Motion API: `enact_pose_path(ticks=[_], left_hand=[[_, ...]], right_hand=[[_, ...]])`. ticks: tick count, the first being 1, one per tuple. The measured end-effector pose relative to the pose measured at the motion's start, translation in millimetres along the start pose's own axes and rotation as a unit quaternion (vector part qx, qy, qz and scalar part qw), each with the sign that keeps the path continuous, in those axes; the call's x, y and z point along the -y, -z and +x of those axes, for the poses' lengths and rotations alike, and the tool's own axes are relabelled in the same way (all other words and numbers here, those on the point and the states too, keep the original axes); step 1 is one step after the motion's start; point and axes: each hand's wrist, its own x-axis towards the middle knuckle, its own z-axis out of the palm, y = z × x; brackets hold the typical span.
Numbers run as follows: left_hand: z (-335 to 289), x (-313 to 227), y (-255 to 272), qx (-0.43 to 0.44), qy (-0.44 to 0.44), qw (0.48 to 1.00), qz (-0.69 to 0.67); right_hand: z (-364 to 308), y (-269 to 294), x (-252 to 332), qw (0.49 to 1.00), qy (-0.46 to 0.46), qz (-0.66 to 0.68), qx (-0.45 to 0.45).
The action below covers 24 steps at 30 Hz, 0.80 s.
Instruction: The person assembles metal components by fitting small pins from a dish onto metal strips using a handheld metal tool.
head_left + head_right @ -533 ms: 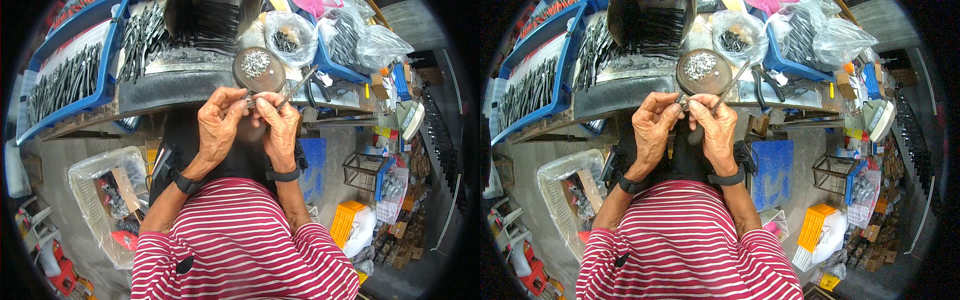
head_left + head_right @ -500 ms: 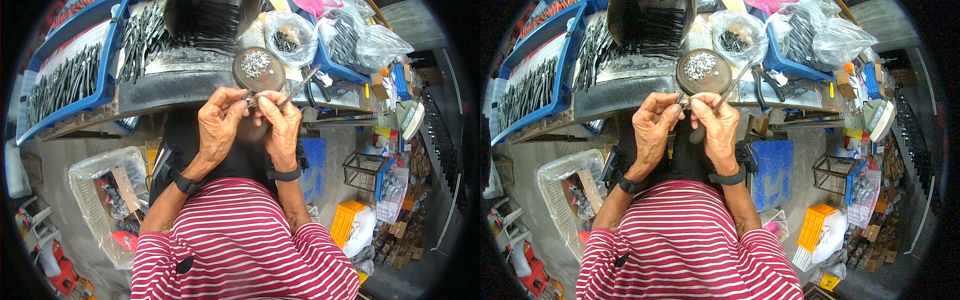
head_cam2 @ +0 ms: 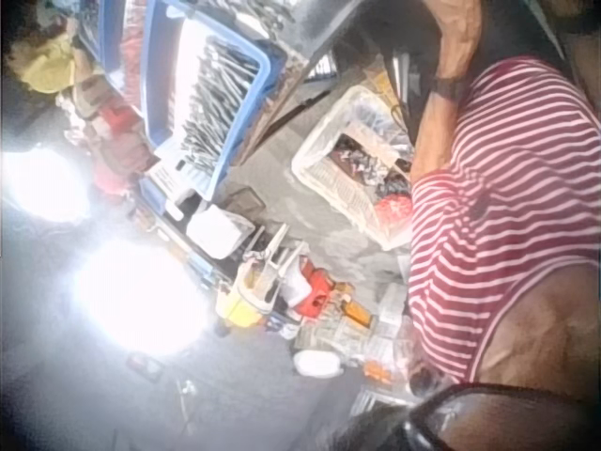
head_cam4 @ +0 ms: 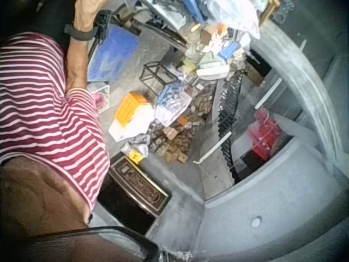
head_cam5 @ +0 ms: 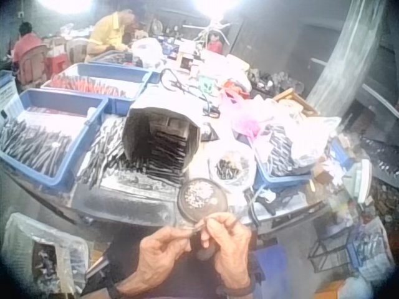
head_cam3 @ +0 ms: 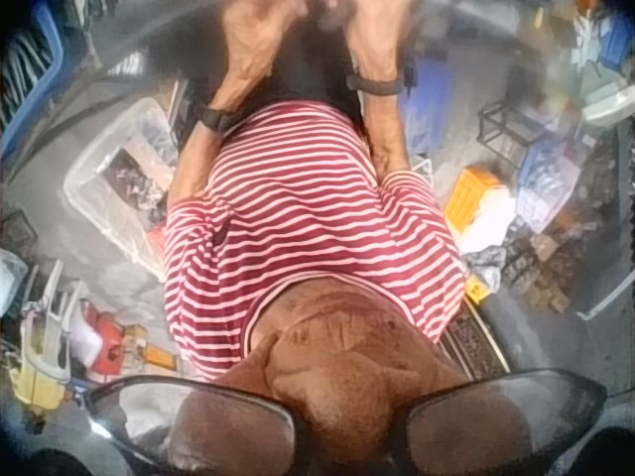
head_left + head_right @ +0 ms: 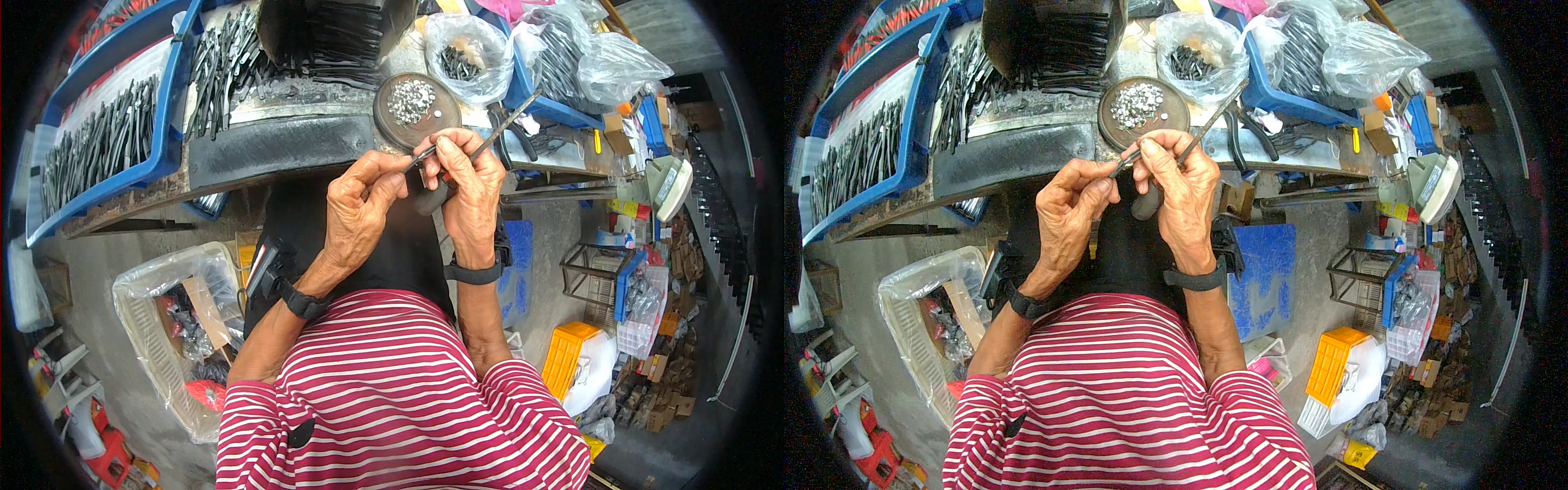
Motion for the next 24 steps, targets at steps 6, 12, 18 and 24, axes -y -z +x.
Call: enact_pose_path(ticks=[6,12,18,24], left_hand=[[0.3,0.0,0.7,0.008,-0.013,1.0,0.025],[-1.0,-4.3,1.0,0.004,0.012,1.0,0.019],[-1.5,-3.1,1.6,0.005,0.006,1.0,0.019],[-0.9,-1.3,0.9,0.011,-0.01,0.999,0.035]], right_hand=[[0.1,1.1,-0.3,1.0,-0.004,0.001,-0.002],[-0.4,0.7,-0.5,1.0,-0.01,0.002,0.002],[-1.1,-0.2,0.4,1.0,-0.017,0.007,0.0],[-1.1,-0.7,3.4,0.999,0.01,-0.042,-0.003]])
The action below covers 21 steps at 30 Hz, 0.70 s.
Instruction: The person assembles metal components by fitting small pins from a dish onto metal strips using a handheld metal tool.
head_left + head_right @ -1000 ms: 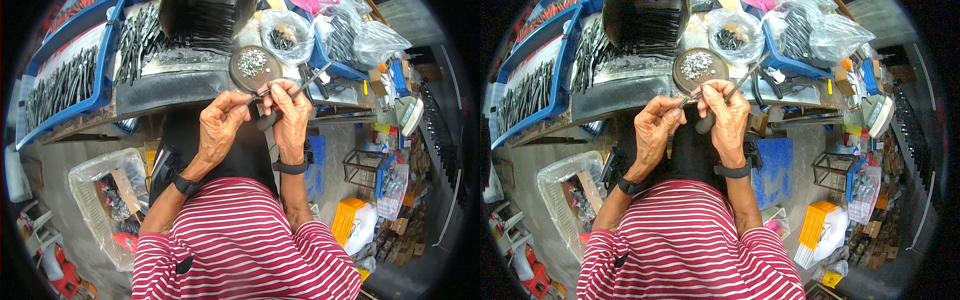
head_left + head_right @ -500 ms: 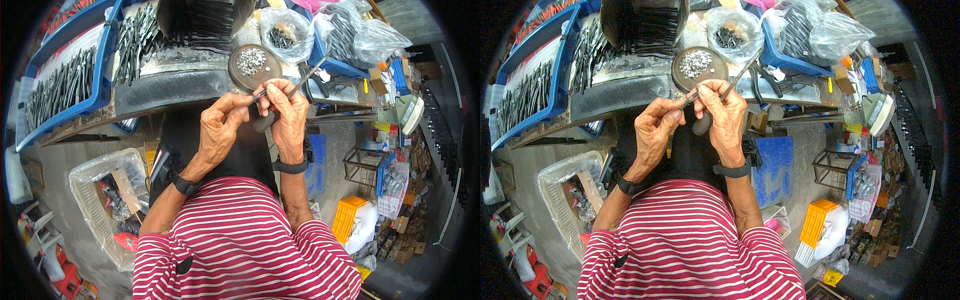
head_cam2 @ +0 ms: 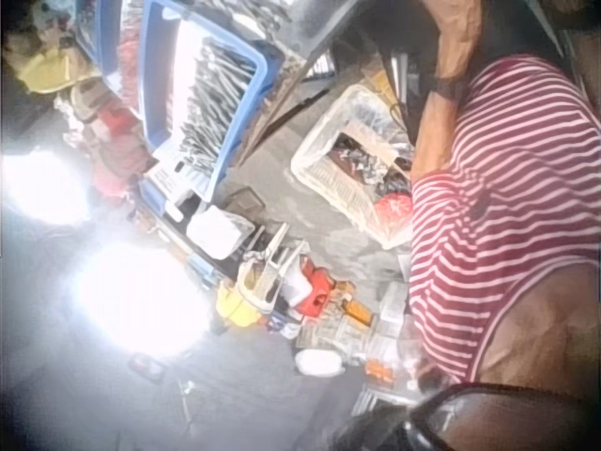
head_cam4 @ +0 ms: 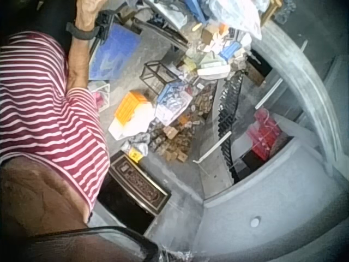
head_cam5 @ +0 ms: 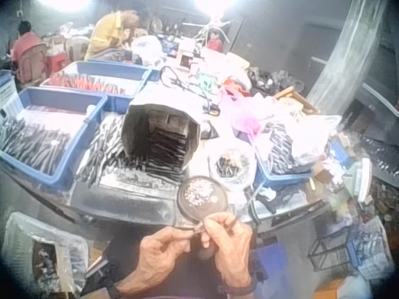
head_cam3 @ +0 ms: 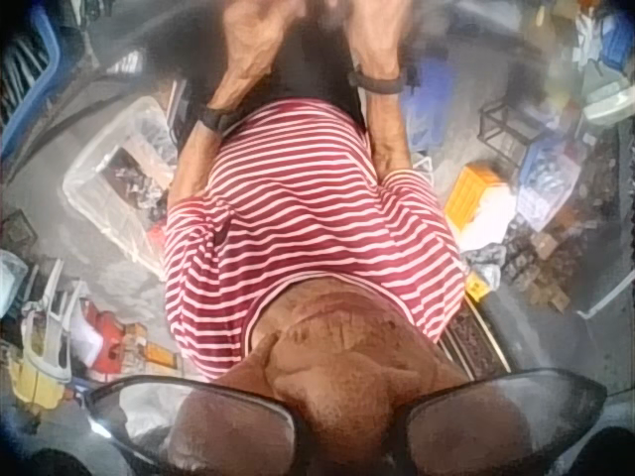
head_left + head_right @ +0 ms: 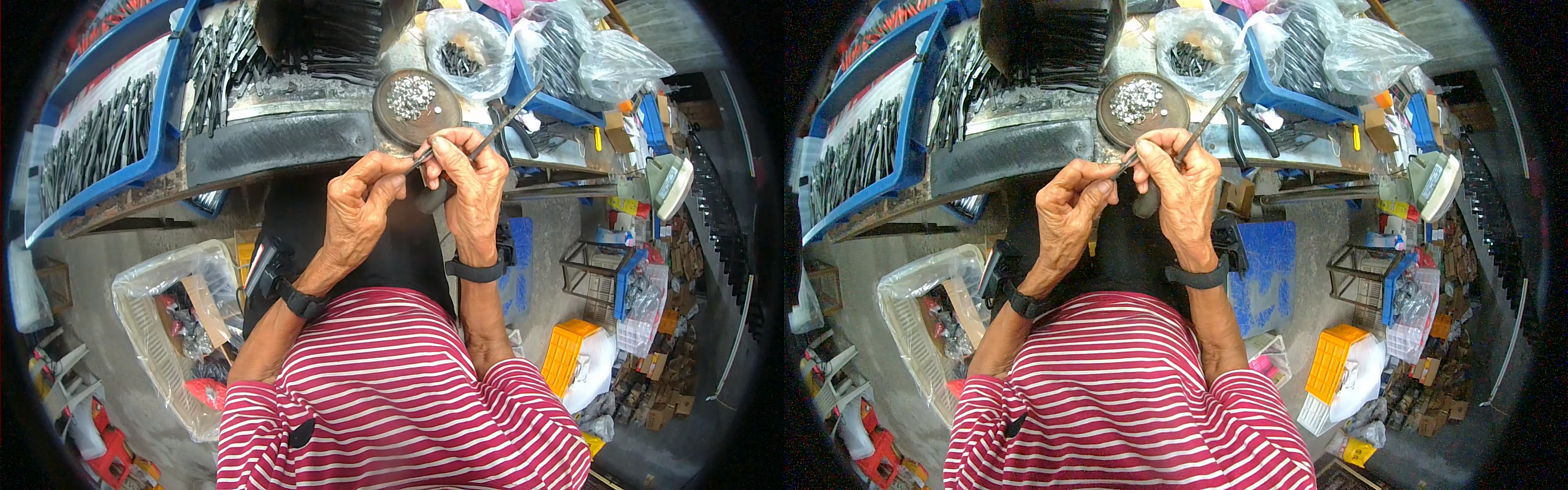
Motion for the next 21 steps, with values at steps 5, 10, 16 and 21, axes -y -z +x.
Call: enact_pose_path(ticks=[5,10,16,21], left_hand=[[-0.4,4.5,-1.1,-0.009,-0.021,1.0,0.02],[-1.5,1.4,-2.6,-0.018,-0.041,0.997,0.065],[-1.3,5.1,-1.3,-0.025,-0.114,0.985,0.128],[-1.1,4.6,-2.7,-0.039,-0.186,0.966,0.174]], right_hand=[[-2.2,-2.2,2.0,0.999,0.02,-0.027,-0.006],[-6.4,-5.0,-0.3,0.999,0.028,-0.026,-0.025],[-6.2,-4.2,-0.6,0.999,0.018,-0.024,-0.018],[-8.0,-5.9,-6.1,0.999,0.017,0.022,-0.022]])
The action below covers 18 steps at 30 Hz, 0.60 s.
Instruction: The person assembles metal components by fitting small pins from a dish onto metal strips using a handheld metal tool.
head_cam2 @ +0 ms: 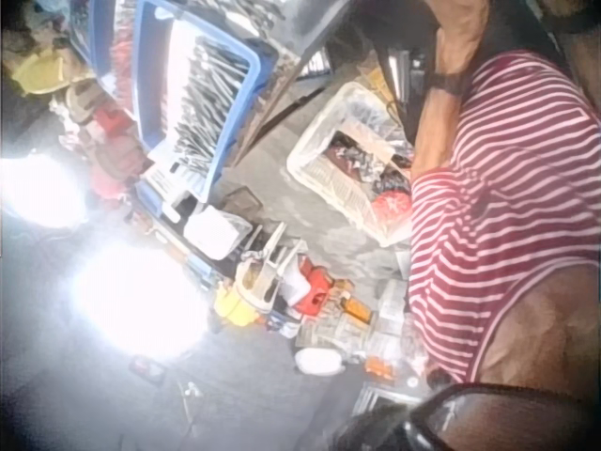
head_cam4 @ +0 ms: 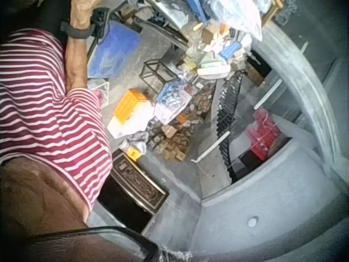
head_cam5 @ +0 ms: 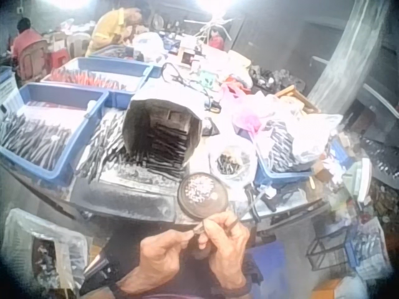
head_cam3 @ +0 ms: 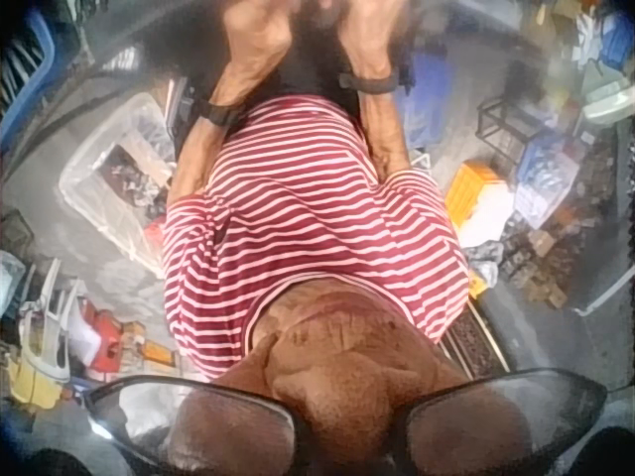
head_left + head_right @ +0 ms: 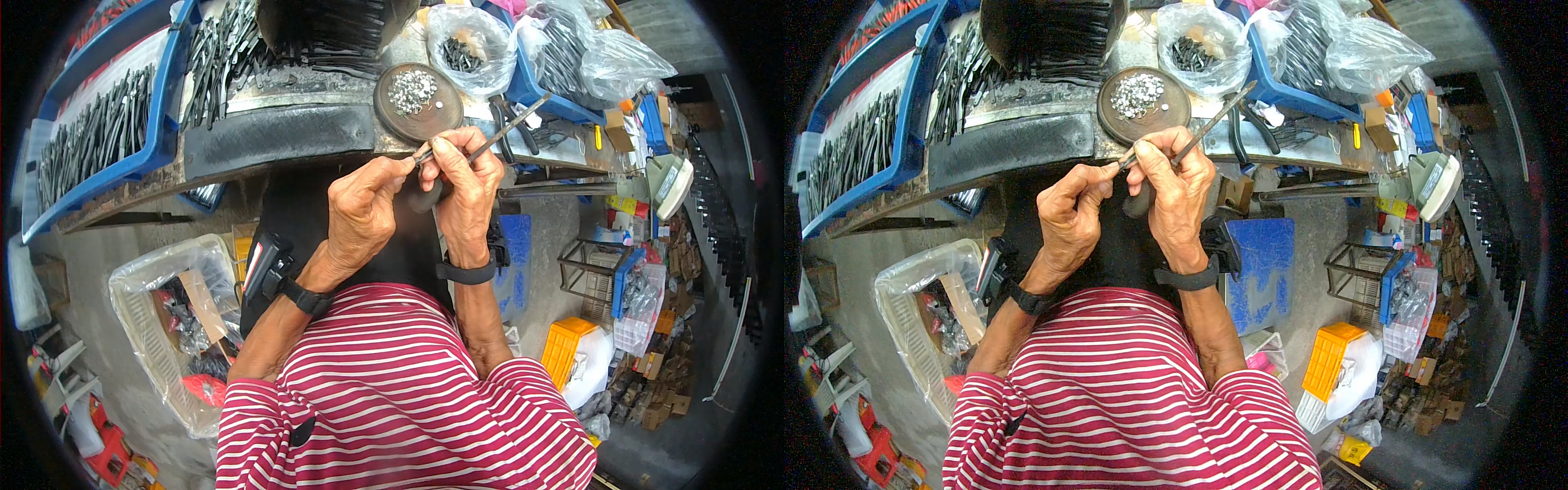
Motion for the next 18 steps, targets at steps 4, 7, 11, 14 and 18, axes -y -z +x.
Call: enact_pose_path(ticks=[4,7,11,14,18], left_hand=[[1,3,-1,-0.022,-0.029,0.999,-0.002],[3,5,1,-0.009,-0.06,0.998,0.015],[1,9,1,0.001,-0.04,0.999,0.006],[1,8,-2,0.003,0.008,0.999,-0.034],[5,10,1,0.037,0.103,0.987,-0.12]], right_hand=[[-3,-3,-6,1.0,0.016,0.023,0.001],[-3,-1,-7,0.999,0.023,0.036,0.006],[-2,3,-11,0.999,0.014,0.035,0.018],[-3,-1,-7,1.0,0.019,0.012,-0.001],[0,-6,3,0.997,0.047,-0.055,-0.01]])
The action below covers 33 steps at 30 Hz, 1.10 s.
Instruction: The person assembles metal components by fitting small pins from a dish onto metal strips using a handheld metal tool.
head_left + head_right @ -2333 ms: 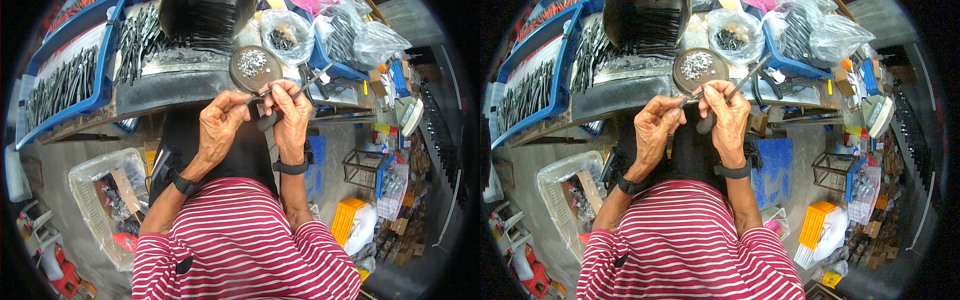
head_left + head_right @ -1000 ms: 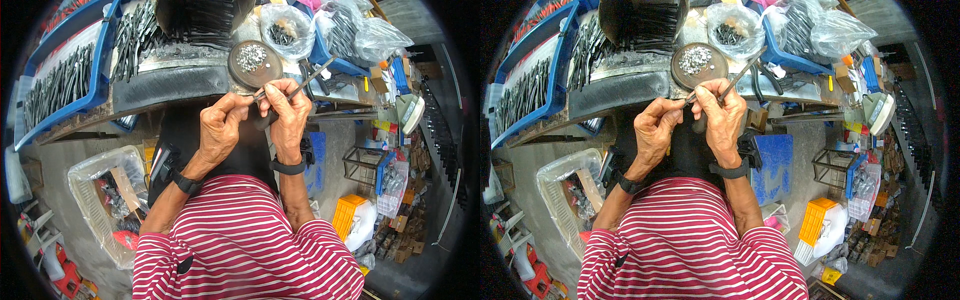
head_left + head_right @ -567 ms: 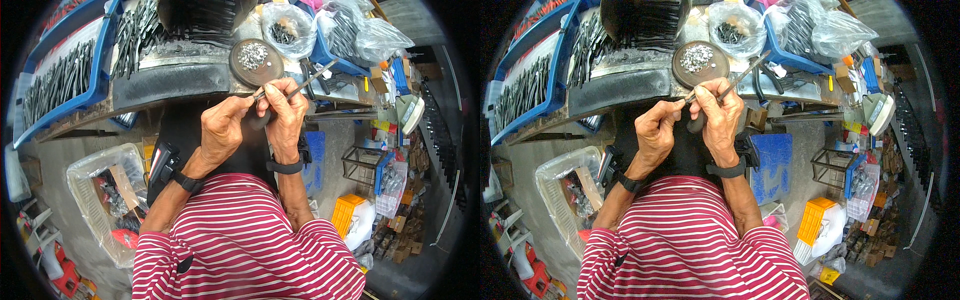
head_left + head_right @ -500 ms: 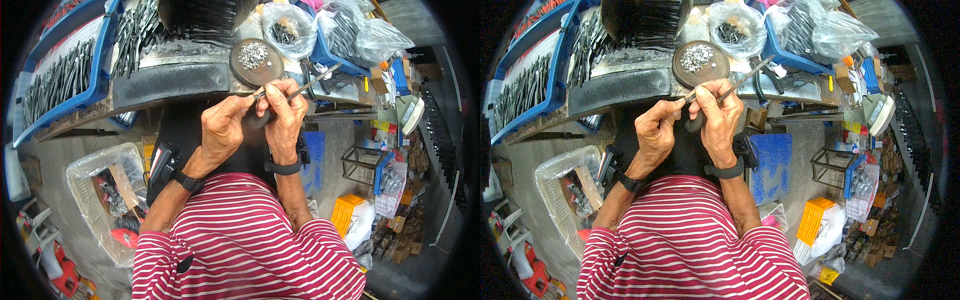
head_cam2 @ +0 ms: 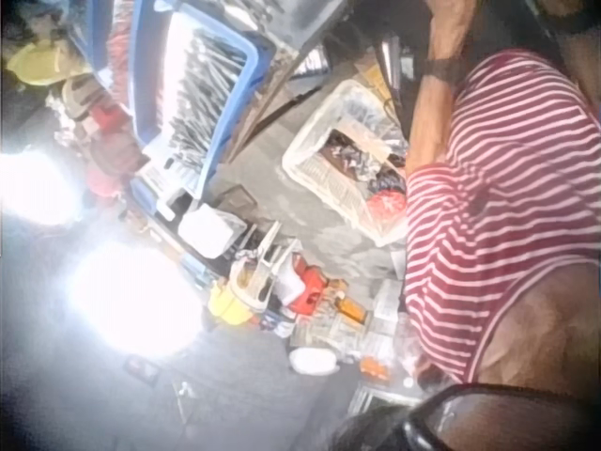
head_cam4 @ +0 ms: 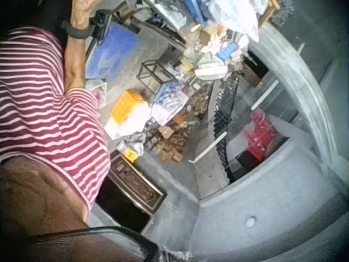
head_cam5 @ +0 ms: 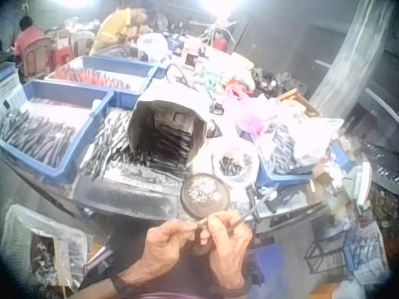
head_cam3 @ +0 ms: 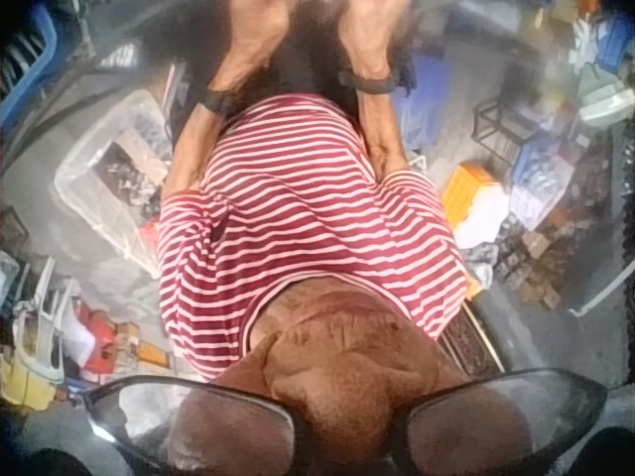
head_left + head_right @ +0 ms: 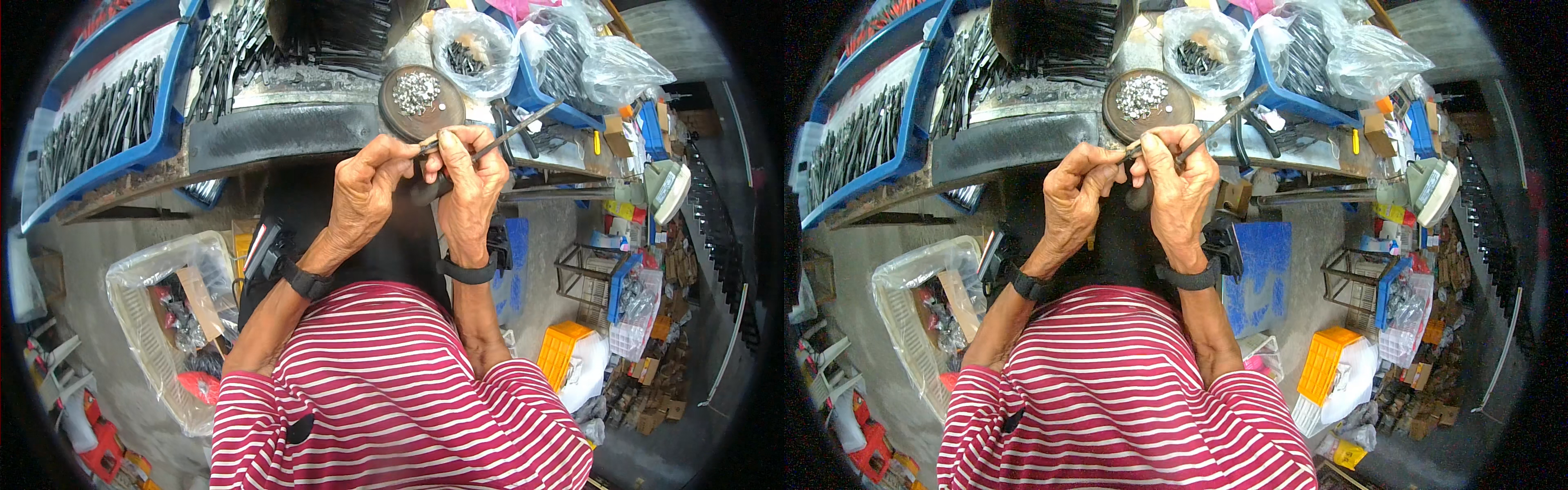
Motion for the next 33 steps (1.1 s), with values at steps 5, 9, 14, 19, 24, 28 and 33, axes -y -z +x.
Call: enact_pose_path(ticks=[5,9,14,19,24,28,33], left_hand=[[9,-2,-4,-0.016,0.002,0.996,-0.082],[18,-3,-2,-0.024,0.038,0.981,-0.187],[28,8,1,-0.033,0.041,0.949,-0.309],[30,14,2,-0.01,0.026,0.935,-0.354],[31,11,0,0.007,0.026,0.929,-0.369],[30,21,-3,0.018,0.026,0.927,-0.373],[28,26,-5,0.027,0.036,0.934,-0.354]], right_hand=[[2,-5,11,0.996,0.04,-0.085,0.002],[7,-9,22,0.992,0.047,-0.112,0.028],[20,-1,26,1.0,0.006,0.001,-0.007],[37,21,21,0.986,-0.044,0.16,-0.013],[38,18,31,0.986,0.009,0.158,0.044],[36,9,40,0.99,0.099,0.08,0.061],[37,0,51,0.979,0.191,-0.004,0.067]])
